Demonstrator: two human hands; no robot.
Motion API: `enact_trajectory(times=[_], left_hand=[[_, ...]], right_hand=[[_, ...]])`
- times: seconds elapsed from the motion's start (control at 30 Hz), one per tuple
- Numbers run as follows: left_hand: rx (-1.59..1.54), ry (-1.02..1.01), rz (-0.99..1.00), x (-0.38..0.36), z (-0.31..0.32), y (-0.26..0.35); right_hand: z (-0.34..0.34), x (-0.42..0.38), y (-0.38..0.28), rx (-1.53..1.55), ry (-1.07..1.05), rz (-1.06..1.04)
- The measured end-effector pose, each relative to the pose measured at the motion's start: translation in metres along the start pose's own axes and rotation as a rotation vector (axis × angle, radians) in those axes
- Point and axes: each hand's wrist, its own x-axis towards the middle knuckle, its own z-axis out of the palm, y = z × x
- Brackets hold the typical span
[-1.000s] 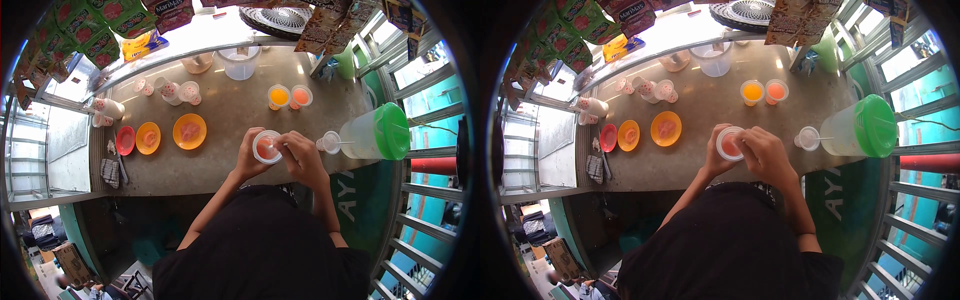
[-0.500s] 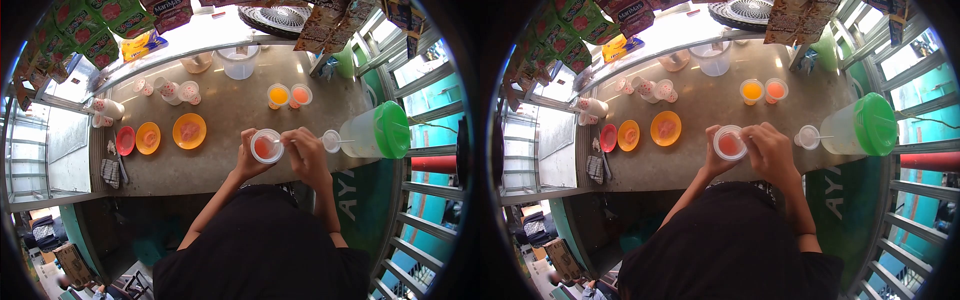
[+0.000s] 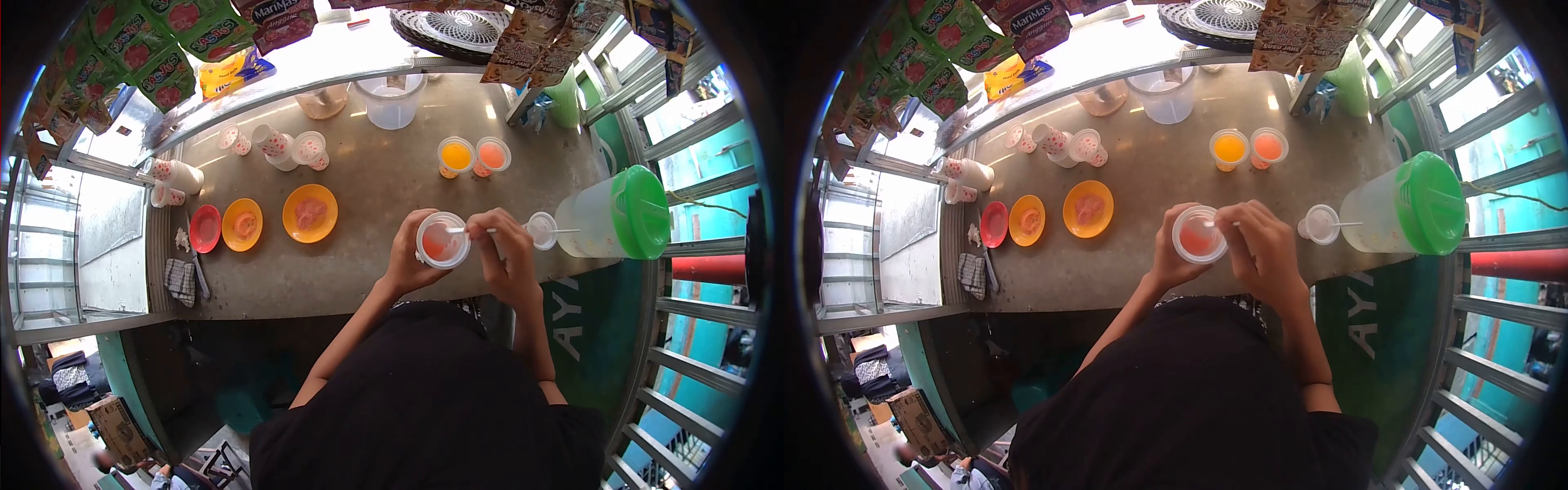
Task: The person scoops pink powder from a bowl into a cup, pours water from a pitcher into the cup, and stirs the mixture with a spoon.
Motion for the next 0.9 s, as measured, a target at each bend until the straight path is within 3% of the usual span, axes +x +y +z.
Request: enact_trajectory(times=[0.07,0.2,0.27,0.4,0.47,0.57,0.63,0.7,0.8,0.9], left_hand=[[-0.042,0.035,-0.044,0.002,0.003,0.003],[-0.02,0.056,0.085,0.002,0.007,-0.007],[0.003,0.057,0.114,-0.002,0.006,-0.008],[0.184,0.044,0.067,-0.002,0.0,0.0],[0.19,0.048,0.091,-0.002,0.001,0.0],[-0.002,0.055,0.053,-0.006,-0.001,-0.001],[-0.174,-0.002,0.03,-0.008,-0.003,-0.01],[-0.158,-0.011,0.039,-0.009,-0.002,-0.016],[-0.131,0.009,0.073,-0.007,-0.001,-0.014],[-0.121,0.057,0.102,-0.005,0.001,-0.01]], right_hand=[[-0.004,0.004,-0.004,-0.194,-0.034,0.0],[-0.001,0.001,-0.004,-0.045,-0.179,0.031],[-0.002,0.003,-0.004,-0.037,-0.021,-0.045],[-0.002,0.004,-0.006,-0.192,-0.084,-0.013],[0.001,0.002,-0.007,-0.027,-0.153,-0.005],[-0.004,0.006,-0.01,-0.092,-0.004,-0.067],[-0.001,0.005,-0.008,-0.157,-0.049,-0.058],[-0.001,0.004,-0.008,-0.225,-0.092,-0.051],[-0.002,0.004,-0.01,-0.043,-0.156,-0.028],[-0.003,0.007,-0.01,-0.132,0.016,-0.068]])
